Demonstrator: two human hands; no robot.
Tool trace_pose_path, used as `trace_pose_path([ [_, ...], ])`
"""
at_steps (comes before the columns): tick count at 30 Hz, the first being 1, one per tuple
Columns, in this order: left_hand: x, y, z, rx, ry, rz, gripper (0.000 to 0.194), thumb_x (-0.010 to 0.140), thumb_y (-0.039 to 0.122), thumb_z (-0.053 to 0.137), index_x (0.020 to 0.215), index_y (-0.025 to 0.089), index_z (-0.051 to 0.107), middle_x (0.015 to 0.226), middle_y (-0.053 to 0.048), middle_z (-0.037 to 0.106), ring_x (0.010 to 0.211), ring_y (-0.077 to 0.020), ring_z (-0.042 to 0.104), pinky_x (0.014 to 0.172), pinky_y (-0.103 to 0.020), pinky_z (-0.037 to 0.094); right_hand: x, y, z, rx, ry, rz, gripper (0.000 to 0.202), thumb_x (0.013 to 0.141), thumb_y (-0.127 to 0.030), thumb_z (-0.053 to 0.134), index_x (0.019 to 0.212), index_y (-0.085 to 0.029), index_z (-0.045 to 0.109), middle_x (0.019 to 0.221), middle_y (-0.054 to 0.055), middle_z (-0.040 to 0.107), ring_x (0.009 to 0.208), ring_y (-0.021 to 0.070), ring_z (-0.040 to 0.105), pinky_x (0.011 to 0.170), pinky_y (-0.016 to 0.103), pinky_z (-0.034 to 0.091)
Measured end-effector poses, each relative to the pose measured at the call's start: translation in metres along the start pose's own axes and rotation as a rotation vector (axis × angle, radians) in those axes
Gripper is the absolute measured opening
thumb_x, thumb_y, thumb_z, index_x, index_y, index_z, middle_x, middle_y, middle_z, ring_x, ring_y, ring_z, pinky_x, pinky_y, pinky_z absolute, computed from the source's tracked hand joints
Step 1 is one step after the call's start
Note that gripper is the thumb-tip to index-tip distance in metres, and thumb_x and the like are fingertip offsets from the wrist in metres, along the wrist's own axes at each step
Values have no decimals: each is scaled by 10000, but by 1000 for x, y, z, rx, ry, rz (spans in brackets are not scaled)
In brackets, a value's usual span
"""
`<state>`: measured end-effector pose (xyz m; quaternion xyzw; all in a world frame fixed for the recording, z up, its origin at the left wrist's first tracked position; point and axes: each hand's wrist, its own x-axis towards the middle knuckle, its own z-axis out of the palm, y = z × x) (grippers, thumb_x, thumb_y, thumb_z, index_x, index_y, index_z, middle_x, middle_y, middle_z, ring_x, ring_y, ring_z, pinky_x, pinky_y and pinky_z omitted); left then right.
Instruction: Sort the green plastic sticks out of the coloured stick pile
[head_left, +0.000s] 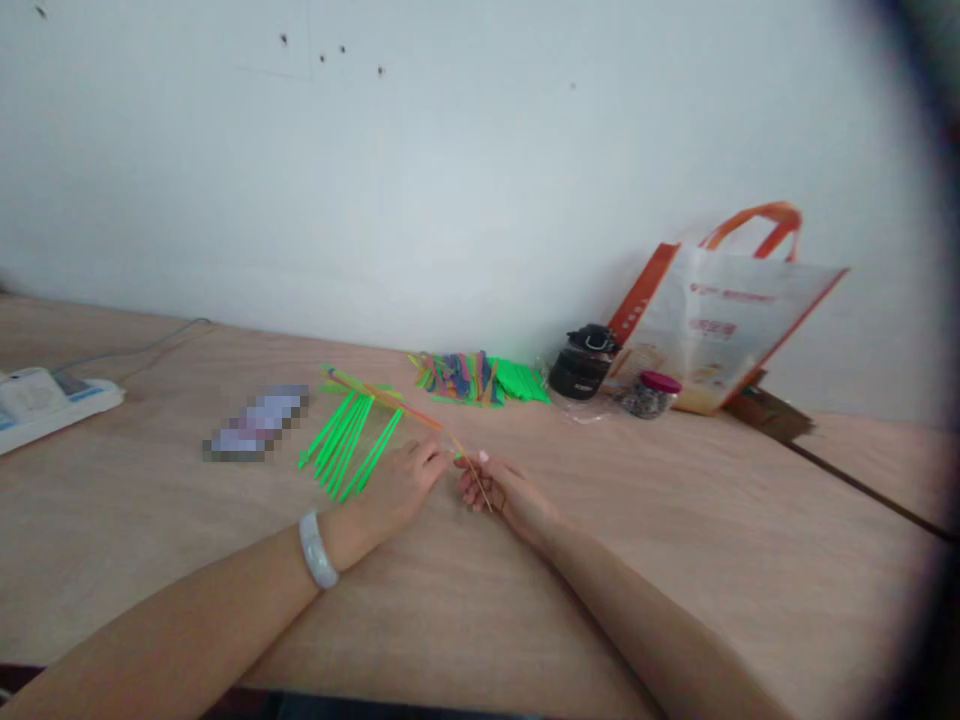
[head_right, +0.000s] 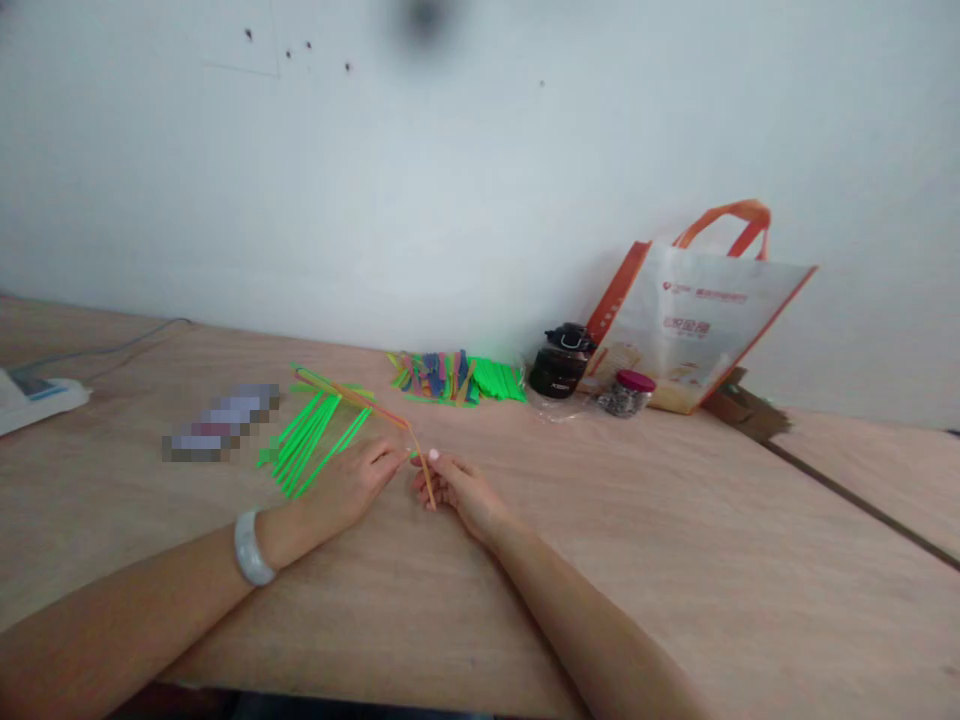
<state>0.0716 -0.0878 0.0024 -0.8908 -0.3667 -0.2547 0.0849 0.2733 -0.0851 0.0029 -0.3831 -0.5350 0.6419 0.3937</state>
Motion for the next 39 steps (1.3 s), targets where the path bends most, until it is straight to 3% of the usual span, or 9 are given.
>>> trace_pose_path([
  [4,2,7,2,54,-29,47,206,923,161,393,1068,170,539,970,-52,549,903,-184,537,792,-326,481,3,5,5,-14,19,7,284,701,-418,695,796,-158,629,656,3,616,518,86,519,494,210,390],
  [12,4,13,4,120,-79,14,209,919,134,362,983,149,561,896,-61,554,835,-193,546,728,-326,479,5,9,8,-104,108,-18,293,704,-452,654,770,-173,596,555,-46,525,441,67,441,429,201,311],
  [18,9,15,0,-58,-131,-115,266,950,203,325,939,151,586,882,-53,586,810,-168,567,746,-303,470,9,9,4,-197,143,-68,312,727,-476,599,786,-171,618,521,-56,472,432,67,389,424,207,274],
  [23,11,15,-1,-157,-98,-147,306,957,238,312,969,153,605,900,-62,603,818,-168,573,743,-296,459,12,11,3,-305,168,-131,307,735,-470,579,744,-167,629,518,-52,451,445,72,369,430,212,263],
  [25,10,14,1,-213,-74,-177,302,953,250,330,943,155,616,883,-58,608,800,-161,574,739,-286,457,14,11,-3,-309,227,-139,324,744,-479,560,758,-164,632,525,-47,455,448,77,374,433,214,268],
  [28,8,12,3,-283,-61,-232,291,943,264,363,888,162,630,834,-46,609,775,-157,571,731,-277,458,17,5,-25,-316,477,-175,385,792,-482,474,880,-146,642,583,-23,489,476,97,415,455,224,301],
  [31,8,12,8,-223,-84,-203,261,927,221,375,975,169,627,869,-51,597,816,-167,563,762,-291,458,21,0,-53,-649,704,-235,372,842,-387,405,922,-125,658,693,38,558,627,153,514,557,252,370],
  [35,16,12,22,-103,-152,-112,356,873,78,363,1160,166,554,1001,-75,574,970,-191,525,862,-322,441,25,1,-66,-1287,689,-209,318,864,-214,384,991,-143,667,932,109,604,885,200,549,772,280,393],
  [39,24,5,35,-98,-200,-109,361,881,58,338,1144,159,564,1063,-85,555,1042,-198,488,929,-332,408,33,2,-62,-1621,667,-75,307,885,-205,384,973,-151,673,979,132,582,925,211,528,783,282,382],
])
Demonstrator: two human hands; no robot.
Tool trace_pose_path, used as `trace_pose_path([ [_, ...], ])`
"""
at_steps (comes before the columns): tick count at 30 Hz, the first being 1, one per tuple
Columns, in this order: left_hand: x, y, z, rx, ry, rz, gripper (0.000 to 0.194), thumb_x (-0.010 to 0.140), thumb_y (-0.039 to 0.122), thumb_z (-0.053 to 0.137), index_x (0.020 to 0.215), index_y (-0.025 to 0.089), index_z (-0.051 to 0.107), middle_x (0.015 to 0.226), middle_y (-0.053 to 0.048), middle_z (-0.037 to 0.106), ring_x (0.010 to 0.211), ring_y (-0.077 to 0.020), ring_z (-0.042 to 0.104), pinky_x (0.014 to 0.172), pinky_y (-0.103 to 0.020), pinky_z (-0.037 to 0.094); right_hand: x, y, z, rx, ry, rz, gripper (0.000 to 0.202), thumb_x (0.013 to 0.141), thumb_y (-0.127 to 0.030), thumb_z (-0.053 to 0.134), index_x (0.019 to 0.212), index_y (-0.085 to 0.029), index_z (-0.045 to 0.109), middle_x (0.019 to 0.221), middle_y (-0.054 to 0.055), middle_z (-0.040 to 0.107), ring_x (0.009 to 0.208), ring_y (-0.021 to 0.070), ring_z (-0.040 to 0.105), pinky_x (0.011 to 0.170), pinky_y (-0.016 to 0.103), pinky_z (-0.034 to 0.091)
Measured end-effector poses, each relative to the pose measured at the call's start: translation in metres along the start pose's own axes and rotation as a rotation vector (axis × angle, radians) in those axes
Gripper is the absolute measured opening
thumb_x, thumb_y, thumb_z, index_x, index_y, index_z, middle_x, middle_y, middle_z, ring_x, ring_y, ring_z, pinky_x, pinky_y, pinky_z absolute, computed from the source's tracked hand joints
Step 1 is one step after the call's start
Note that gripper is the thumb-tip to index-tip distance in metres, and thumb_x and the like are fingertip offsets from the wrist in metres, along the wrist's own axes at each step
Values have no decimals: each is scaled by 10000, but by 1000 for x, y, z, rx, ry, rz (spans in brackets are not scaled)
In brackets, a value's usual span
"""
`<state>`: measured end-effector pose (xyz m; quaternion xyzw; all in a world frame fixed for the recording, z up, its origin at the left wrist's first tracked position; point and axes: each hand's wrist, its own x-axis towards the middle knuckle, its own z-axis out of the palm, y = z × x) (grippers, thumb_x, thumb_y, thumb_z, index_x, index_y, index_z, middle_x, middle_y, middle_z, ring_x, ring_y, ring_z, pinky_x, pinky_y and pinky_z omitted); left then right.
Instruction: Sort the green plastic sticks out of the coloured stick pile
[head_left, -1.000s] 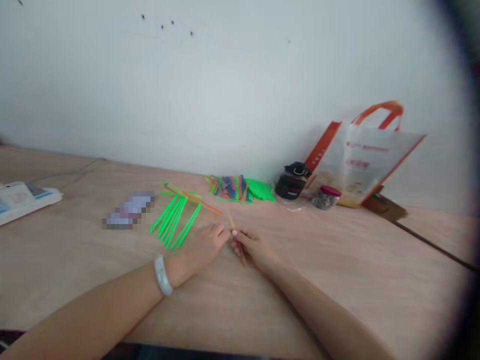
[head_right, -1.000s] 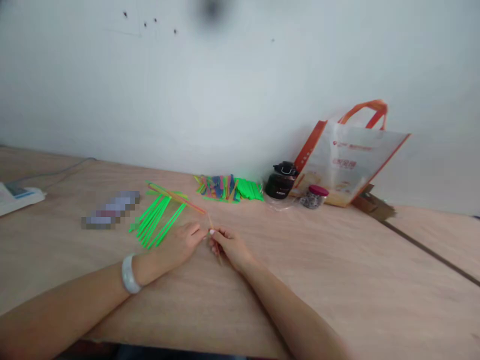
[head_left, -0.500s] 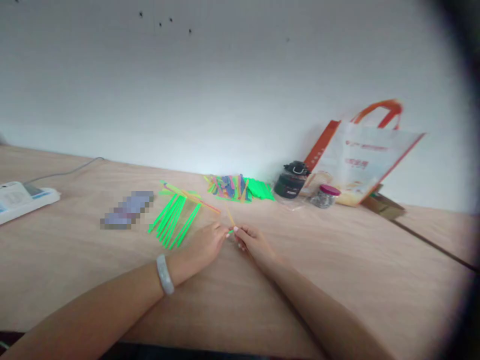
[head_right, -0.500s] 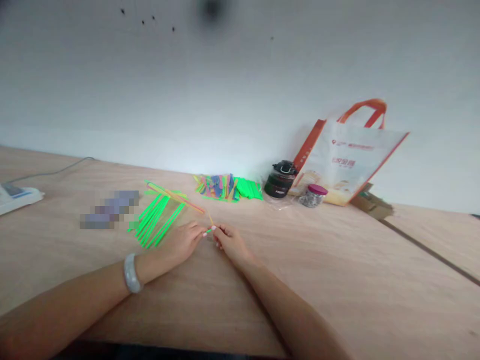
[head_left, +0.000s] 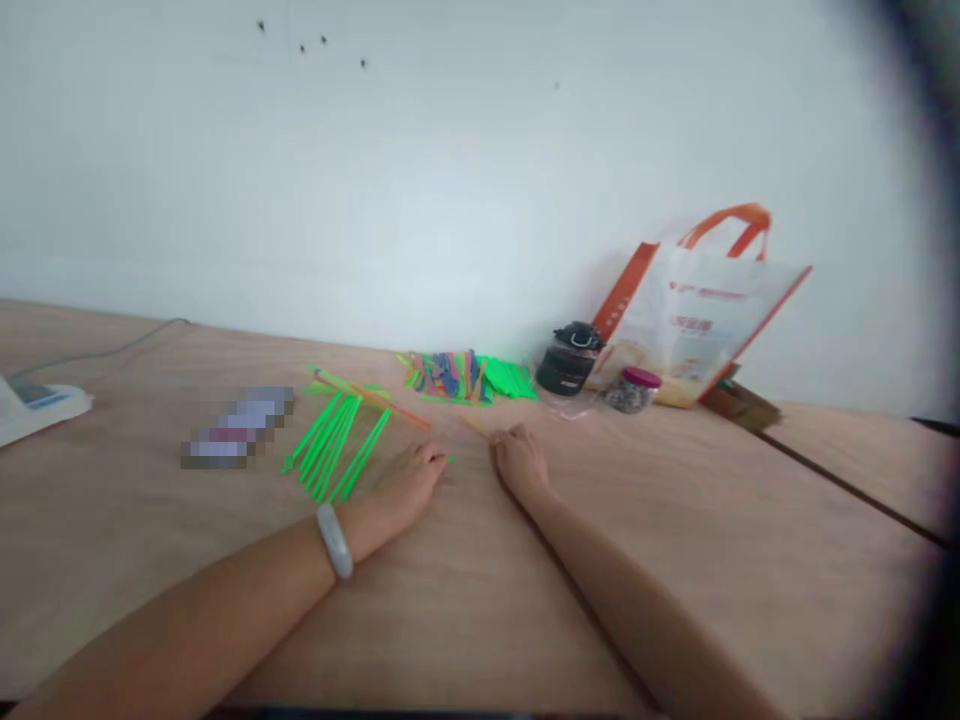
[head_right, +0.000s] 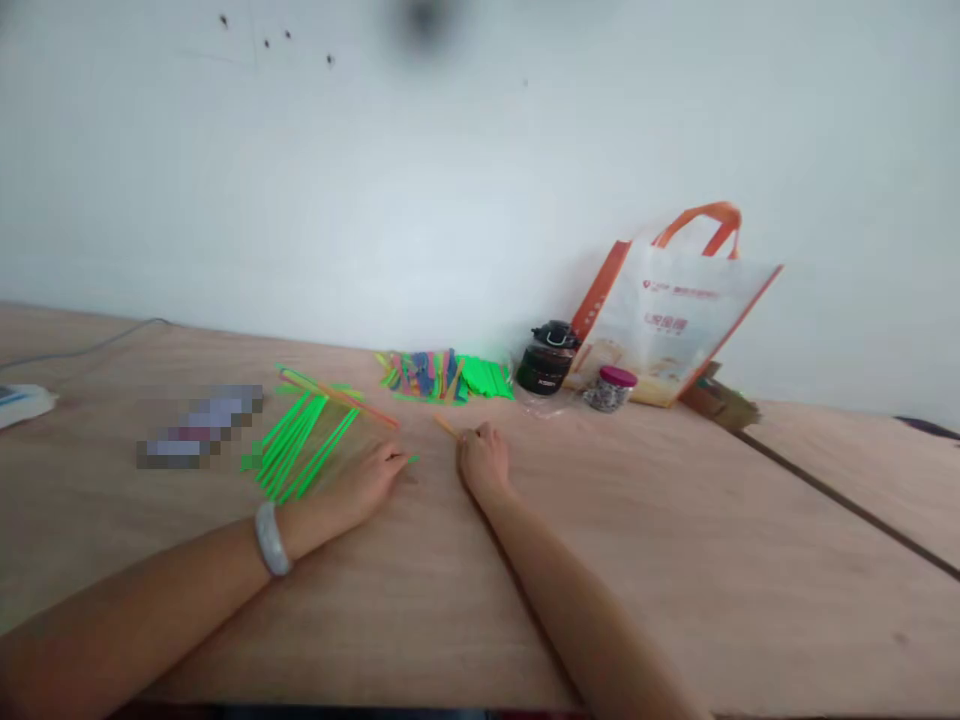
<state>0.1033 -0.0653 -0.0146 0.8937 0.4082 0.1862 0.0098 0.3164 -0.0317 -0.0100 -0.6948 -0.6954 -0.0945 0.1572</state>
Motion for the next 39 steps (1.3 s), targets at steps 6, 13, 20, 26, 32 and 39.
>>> trace_pose_path([
  [6,3,-12,-1,-61,-16,25,316,915,122,344,1101,177,593,1025,-65,556,998,-175,493,912,-310,409,9,-3,-1,-63,-5,-36,335,921,-281,355,991,-180,667,1009,119,571,938,202,516,770,276,380],
  [13,2,-13,-1,-120,19,63,304,915,132,347,1080,178,599,1030,-58,566,1003,-166,491,917,-316,405,12,-1,1,4,-27,-69,338,910,-254,374,956,-182,701,928,120,590,879,207,544,752,288,386],
  [20,-1,-11,-18,22,121,18,282,907,133,370,1097,172,574,1052,-71,554,1019,-185,498,906,-320,412,12,-1,3,20,26,-65,324,911,-284,379,957,-178,682,951,118,581,891,207,531,747,288,383],
  [26,-8,-39,-39,319,225,-334,240,878,192,453,1097,134,530,1061,-126,552,972,-250,526,814,-371,450,6,0,0,54,106,-135,326,907,-290,379,951,-183,684,943,107,586,911,205,508,803,294,377],
  [32,-7,-56,-35,321,184,-296,295,882,101,381,1144,128,514,1089,-130,566,1025,-232,533,866,-371,443,0,-5,-2,288,169,-247,336,905,-302,368,929,-175,679,922,105,605,925,210,513,851,312,381],
  [39,-10,-14,-33,115,173,-44,304,920,126,341,1162,166,520,1047,-81,557,964,-188,541,838,-326,466,-16,-36,-6,834,43,-167,387,888,-476,366,819,-221,649,752,33,604,749,181,546,707,282,409],
])
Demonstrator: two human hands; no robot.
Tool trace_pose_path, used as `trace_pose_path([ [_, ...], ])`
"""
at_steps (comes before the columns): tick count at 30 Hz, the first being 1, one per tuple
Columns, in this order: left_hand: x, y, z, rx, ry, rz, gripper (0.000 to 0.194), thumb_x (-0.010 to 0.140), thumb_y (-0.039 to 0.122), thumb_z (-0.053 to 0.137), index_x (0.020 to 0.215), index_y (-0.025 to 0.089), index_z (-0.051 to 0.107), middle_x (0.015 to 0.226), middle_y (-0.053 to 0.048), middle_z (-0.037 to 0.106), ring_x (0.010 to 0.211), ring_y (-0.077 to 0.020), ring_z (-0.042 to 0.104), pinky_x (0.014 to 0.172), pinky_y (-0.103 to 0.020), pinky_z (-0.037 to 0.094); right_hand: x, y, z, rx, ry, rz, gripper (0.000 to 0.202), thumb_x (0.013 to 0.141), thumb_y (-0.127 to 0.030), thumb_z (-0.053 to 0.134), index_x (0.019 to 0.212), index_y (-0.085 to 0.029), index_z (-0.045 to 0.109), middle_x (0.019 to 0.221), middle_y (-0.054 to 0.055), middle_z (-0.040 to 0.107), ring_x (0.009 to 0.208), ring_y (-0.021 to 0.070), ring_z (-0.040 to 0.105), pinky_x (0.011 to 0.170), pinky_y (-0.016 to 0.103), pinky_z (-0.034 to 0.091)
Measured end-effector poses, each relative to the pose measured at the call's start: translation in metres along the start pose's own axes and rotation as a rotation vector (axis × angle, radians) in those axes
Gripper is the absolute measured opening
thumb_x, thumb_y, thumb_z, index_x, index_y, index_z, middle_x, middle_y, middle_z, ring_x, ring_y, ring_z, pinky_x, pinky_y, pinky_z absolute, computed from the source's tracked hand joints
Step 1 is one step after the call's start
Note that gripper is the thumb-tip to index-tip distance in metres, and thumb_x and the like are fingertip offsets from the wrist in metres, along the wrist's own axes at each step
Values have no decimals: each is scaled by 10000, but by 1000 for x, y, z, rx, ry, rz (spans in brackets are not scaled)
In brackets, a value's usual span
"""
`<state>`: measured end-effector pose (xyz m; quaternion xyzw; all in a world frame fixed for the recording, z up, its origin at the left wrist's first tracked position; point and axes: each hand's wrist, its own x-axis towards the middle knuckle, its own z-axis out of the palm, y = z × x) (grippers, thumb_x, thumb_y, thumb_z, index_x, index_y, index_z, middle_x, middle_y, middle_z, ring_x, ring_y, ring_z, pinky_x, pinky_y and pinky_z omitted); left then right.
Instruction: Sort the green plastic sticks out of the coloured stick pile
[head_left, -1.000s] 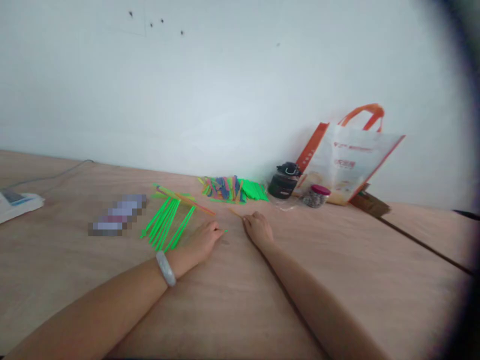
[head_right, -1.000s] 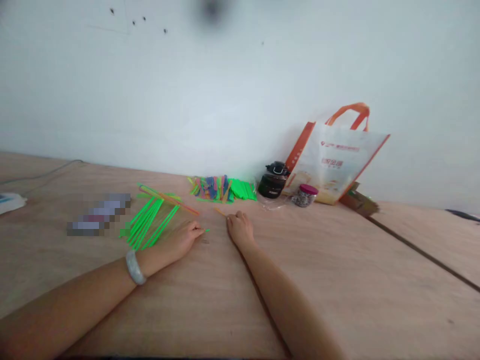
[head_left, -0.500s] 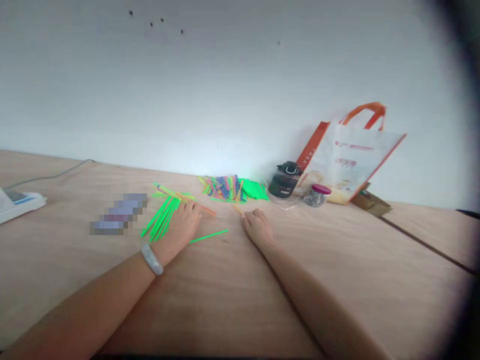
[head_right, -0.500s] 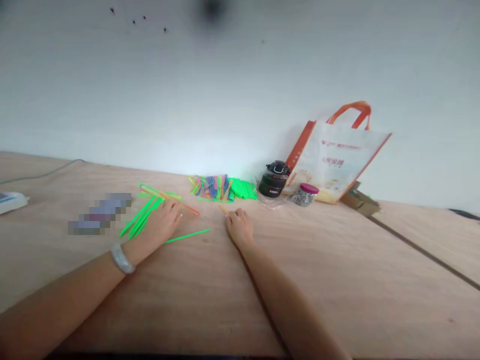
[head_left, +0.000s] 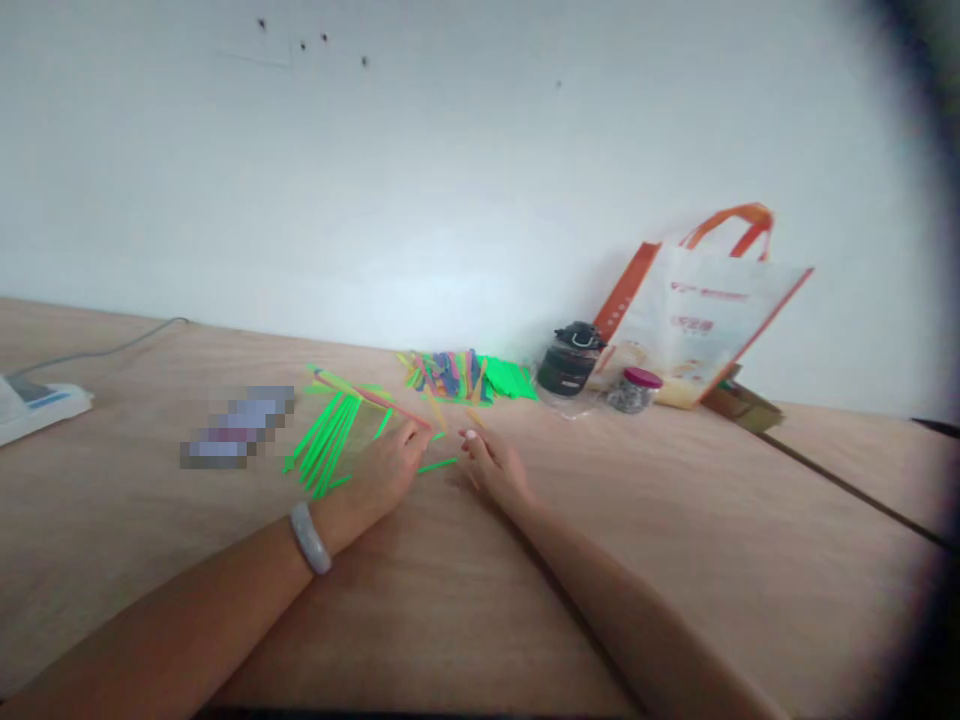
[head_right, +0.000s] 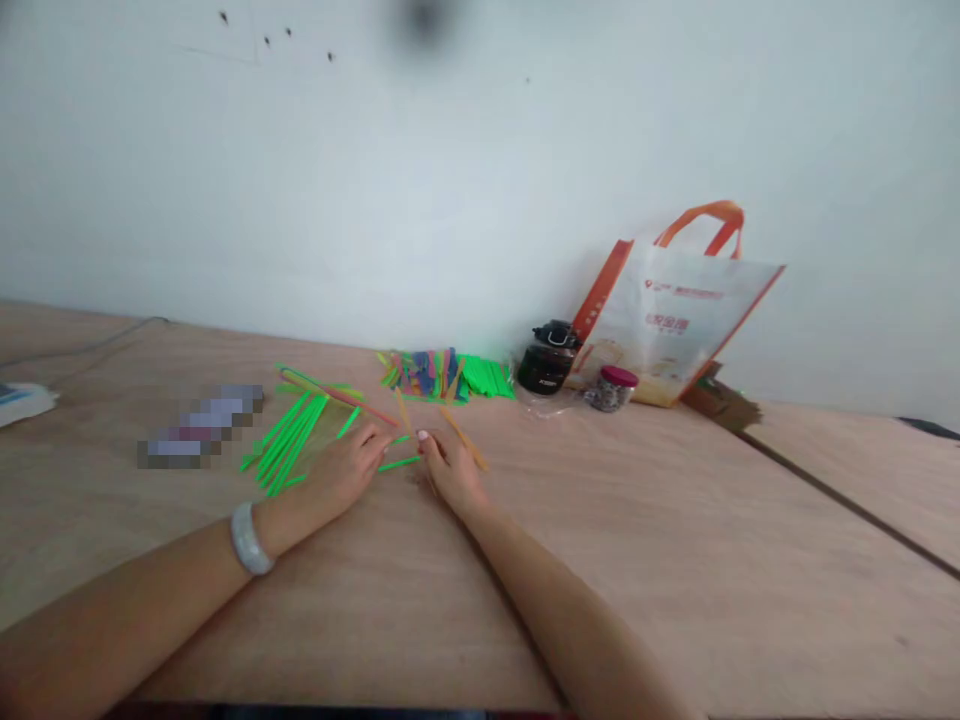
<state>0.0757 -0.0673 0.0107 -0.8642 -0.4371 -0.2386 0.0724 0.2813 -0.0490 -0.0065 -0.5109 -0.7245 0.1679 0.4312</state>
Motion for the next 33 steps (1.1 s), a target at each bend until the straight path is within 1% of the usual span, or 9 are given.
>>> trace_pose_path([
  [3,-2,9,7,-41,-2,50,279,919,120,339,1105,162,542,1005,-72,558,958,-188,530,844,-329,465,-4,-9,9,151,-78,39,361,858,-487,409,769,-220,635,702,14,592,685,170,531,647,269,403],
  [8,-4,6,16,-58,-4,64,272,927,135,326,1080,181,546,970,-53,546,936,-179,527,851,-332,462,-6,-15,13,222,-111,87,309,837,-451,438,689,-224,586,587,-14,501,575,147,470,556,252,363],
  [18,0,10,13,-66,-74,8,279,919,142,325,1033,167,578,936,-71,568,898,-186,547,831,-339,467,-2,-17,10,215,-95,126,319,816,-459,446,690,-213,605,555,-27,450,553,138,434,525,250,328],
  [23,1,13,10,-179,-26,-12,291,931,188,324,1046,190,592,960,-71,598,924,-190,564,847,-334,457,1,-21,8,190,-91,91,335,810,-456,447,645,-205,595,557,-22,467,567,134,430,539,247,328],
  [26,0,15,8,-223,-11,-53,292,936,241,338,968,170,620,924,-76,623,888,-196,579,813,-331,465,4,-19,5,200,-97,92,333,798,-465,456,665,-199,605,559,-25,462,561,131,429,543,245,334],
  [28,-2,15,7,-249,-21,-98,304,937,262,348,893,159,630,884,-74,637,847,-193,588,781,-322,469,9,-11,-3,209,-29,137,337,799,-465,439,734,-190,622,563,-26,460,552,132,432,544,248,341],
  [30,-3,16,6,-267,-45,-137,311,935,263,359,834,157,632,842,-64,638,800,-183,590,751,-310,471,17,3,-16,182,127,209,363,819,-451,389,791,-176,624,575,-18,473,557,142,450,553,256,352],
  [32,-3,17,6,-265,-56,-129,299,932,247,365,849,162,639,841,-58,626,798,-179,586,748,-307,471,25,20,-29,56,251,223,363,827,-420,373,773,-163,623,637,19,540,627,166,502,598,274,371],
  [33,-3,18,8,-259,-51,-104,286,929,228,365,890,163,641,861,-59,617,816,-179,581,757,-308,471,28,28,-34,-30,259,214,361,833,-406,374,768,-159,629,699,45,582,687,182,530,637,286,381],
])
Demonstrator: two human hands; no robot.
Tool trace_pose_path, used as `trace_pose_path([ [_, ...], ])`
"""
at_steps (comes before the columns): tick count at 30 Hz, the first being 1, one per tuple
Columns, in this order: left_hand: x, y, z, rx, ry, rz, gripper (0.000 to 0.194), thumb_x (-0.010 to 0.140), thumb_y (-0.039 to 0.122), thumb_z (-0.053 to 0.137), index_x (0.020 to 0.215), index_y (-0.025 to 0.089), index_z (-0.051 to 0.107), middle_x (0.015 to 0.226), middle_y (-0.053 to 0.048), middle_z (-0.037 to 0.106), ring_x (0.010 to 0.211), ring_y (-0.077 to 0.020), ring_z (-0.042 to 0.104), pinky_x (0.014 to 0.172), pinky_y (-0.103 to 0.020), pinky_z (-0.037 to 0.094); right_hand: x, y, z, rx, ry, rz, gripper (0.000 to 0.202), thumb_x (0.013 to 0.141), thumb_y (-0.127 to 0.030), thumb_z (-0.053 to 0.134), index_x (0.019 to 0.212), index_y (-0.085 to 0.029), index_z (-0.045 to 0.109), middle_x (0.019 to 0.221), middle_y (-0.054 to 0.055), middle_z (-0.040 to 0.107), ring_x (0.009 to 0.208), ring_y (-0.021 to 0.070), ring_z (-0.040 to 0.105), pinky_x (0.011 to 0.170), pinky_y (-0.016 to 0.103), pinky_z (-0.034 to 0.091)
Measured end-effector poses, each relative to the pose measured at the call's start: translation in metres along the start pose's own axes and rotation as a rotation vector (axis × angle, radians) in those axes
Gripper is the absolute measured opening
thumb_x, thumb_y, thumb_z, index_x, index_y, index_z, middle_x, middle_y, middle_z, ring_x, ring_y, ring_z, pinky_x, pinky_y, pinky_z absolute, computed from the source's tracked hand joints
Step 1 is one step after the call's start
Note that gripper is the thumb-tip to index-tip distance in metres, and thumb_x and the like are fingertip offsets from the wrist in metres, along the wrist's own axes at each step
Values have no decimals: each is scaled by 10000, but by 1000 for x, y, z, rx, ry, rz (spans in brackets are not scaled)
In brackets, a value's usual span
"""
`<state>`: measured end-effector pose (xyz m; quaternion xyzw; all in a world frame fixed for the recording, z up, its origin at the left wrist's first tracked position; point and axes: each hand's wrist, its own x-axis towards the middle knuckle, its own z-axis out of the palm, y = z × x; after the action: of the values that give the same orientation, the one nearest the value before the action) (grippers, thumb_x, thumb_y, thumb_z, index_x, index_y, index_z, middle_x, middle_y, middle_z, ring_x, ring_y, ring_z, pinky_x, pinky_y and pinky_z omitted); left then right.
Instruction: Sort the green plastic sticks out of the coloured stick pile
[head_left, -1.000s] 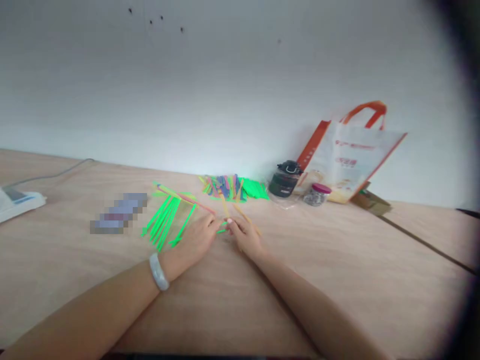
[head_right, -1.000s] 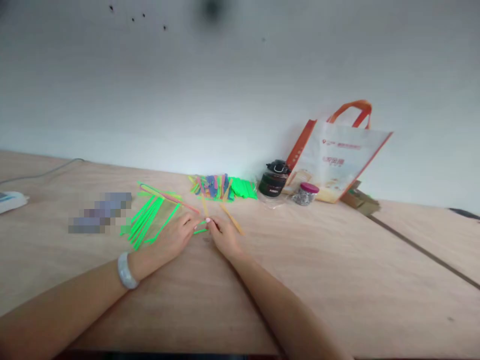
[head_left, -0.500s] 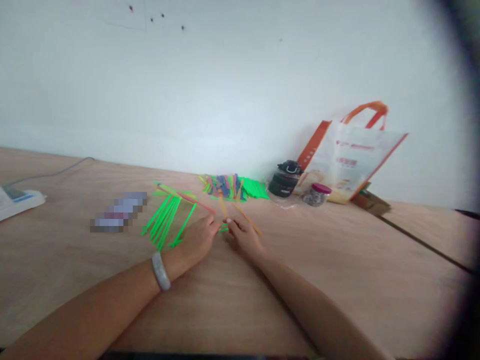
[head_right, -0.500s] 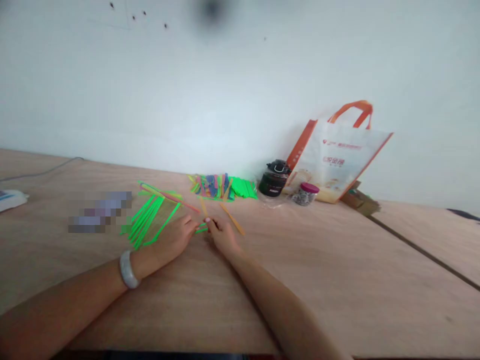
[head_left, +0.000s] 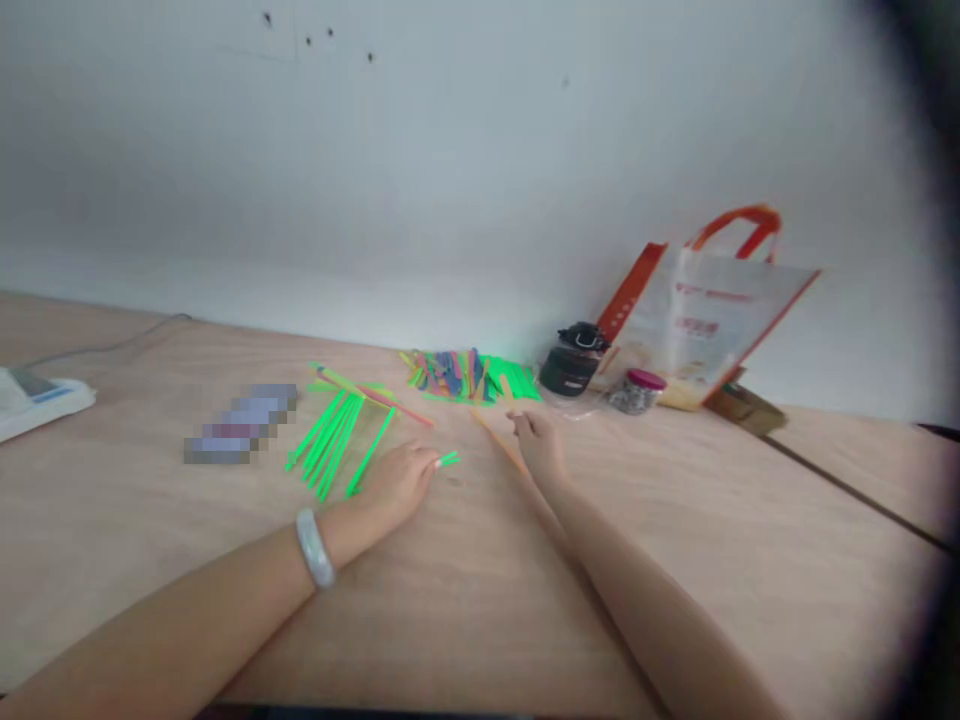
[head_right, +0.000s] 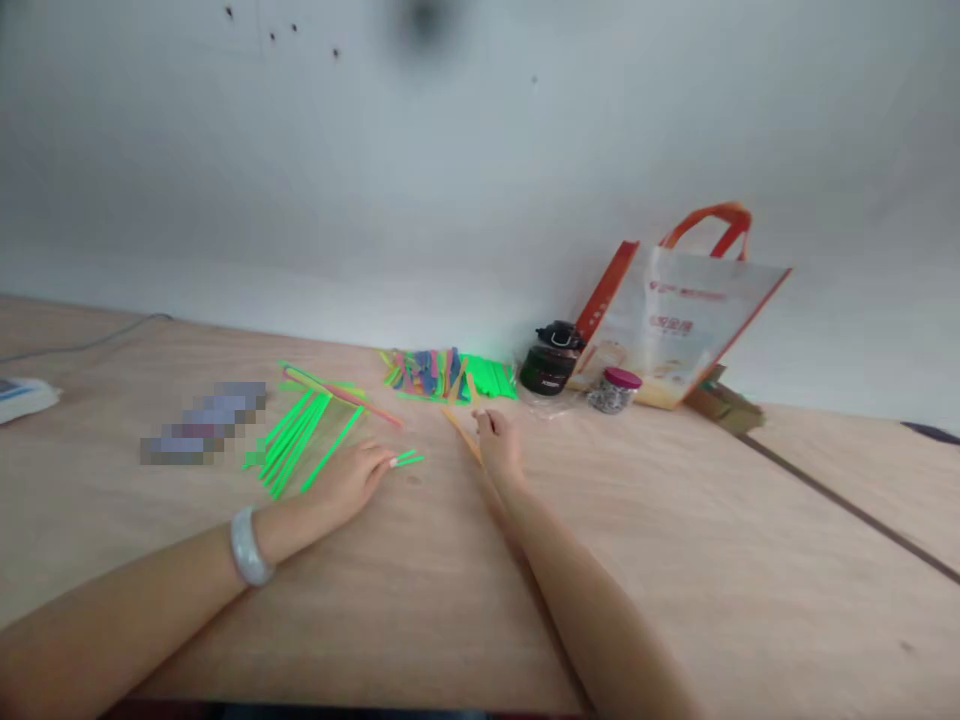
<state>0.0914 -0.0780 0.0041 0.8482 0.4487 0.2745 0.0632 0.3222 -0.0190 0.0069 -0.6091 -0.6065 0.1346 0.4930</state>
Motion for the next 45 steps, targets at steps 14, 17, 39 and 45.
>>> trace_pose_path([
  [14,0,-26,27,67,-39,167,285,921,131,362,1023,181,623,939,-51,568,915,-178,514,862,-322,429,-8,14,8,-781,-229,-203,313,909,-267,397,993,-170,683,981,104,618,946,191,530,844,267,370],
  [17,2,-26,30,9,-25,173,301,916,118,360,1040,186,625,919,-46,567,892,-173,514,840,-315,432,-8,13,9,-793,-240,-217,315,911,-278,399,1007,-176,681,991,104,613,958,195,525,843,268,370],
  [39,6,-12,14,11,-60,192,200,902,180,455,1027,169,612,990,-61,575,981,-184,522,901,-328,433,-9,11,11,-837,-226,-220,311,904,-264,395,999,-169,676,997,116,607,961,204,522,842,285,378],
  [45,10,-30,-10,282,133,-70,229,884,186,472,1093,153,559,1088,-99,539,1029,-230,504,890,-373,429,-12,13,10,-773,-167,-254,298,894,-272,414,1002,-167,671,989,105,607,956,199,520,849,282,384],
])
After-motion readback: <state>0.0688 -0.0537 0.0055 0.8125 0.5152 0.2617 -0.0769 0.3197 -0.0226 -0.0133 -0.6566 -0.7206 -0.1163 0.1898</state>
